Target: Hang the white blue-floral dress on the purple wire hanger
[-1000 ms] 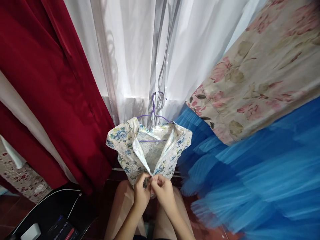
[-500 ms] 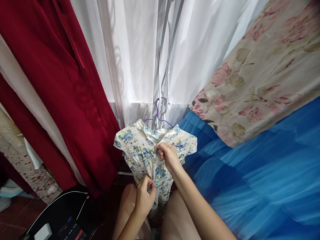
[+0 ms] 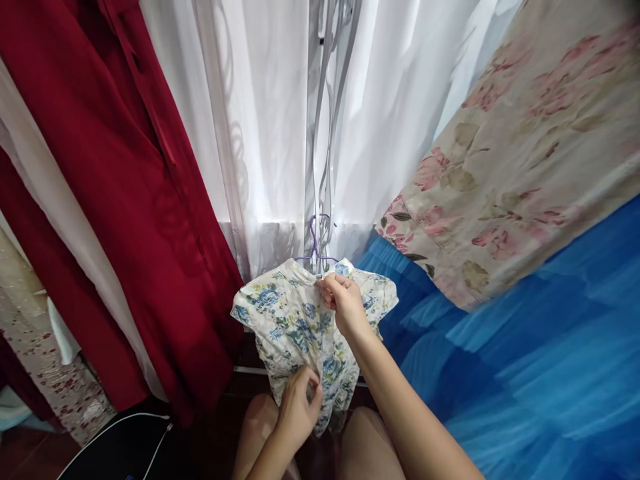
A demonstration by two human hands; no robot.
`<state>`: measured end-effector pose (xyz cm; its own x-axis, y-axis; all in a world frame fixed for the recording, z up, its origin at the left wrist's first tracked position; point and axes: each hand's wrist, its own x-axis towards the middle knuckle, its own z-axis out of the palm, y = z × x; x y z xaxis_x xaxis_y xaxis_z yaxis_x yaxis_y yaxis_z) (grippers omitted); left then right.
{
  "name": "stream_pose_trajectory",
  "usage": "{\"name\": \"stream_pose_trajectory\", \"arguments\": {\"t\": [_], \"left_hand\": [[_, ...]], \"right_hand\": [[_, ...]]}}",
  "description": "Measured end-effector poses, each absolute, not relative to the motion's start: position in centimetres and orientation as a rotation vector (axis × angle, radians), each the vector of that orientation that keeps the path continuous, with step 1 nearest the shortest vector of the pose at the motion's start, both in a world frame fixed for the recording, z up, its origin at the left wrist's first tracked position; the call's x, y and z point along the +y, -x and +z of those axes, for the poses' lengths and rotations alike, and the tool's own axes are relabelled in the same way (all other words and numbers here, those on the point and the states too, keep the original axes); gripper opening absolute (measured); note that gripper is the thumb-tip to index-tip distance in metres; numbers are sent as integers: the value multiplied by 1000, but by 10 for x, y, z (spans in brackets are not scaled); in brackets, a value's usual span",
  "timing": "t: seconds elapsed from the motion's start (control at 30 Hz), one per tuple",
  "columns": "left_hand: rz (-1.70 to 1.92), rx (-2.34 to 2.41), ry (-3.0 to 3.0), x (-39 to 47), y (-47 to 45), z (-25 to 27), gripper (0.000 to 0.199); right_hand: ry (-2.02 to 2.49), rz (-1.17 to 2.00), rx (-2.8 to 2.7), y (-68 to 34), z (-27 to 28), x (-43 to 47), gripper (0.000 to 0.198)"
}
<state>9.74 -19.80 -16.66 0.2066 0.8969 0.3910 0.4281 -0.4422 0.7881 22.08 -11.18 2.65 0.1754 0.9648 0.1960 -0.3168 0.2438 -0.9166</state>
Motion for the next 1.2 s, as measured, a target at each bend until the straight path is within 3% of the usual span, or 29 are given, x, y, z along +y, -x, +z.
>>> {"name": "stream_pose_trajectory", "arguments": {"t": [0.1, 0.17, 0.23, 0.4, 0.57, 0.73, 0.83, 0.9, 1.07, 1.2], "left_hand": [[1391, 1119, -1920, -169, -89, -104, 8], [1620, 1070, -1903, -146, -85, -54, 23], [1586, 957, -2074, -125, -86, -12, 32], [1552, 936, -2336, -102, -95, 30, 19], [1920, 1132, -2077, -93, -71, 34, 17], [2320, 1205, -1140, -58, -9, 9, 19], [2201, 1088, -497, -39, 8, -29, 17], [2042, 1070, -369, -37, 3, -56, 18], [1661, 982, -448, -73, -45, -98, 18], [1418, 789, -775, -123, -87, -90, 26]], "right_hand": [[847, 1025, -1011, -218, 23, -120, 22], [841, 980, -1042, -218, 22, -124, 21], [831, 950, -1061, -218, 22, -125, 19], [836, 848, -1113, -219, 12, -119, 18], [929, 773, -1200, -220, -13, -121, 16], [974, 852, -1291, -221, -39, -141, 16], [996, 932, -1310, -220, -52, -151, 15], [1010, 965, -1298, -221, -62, -153, 16], [1155, 1016, -1271, -243, -102, -157, 19], [1290, 1002, -1389, -268, -125, -175, 19]]}}
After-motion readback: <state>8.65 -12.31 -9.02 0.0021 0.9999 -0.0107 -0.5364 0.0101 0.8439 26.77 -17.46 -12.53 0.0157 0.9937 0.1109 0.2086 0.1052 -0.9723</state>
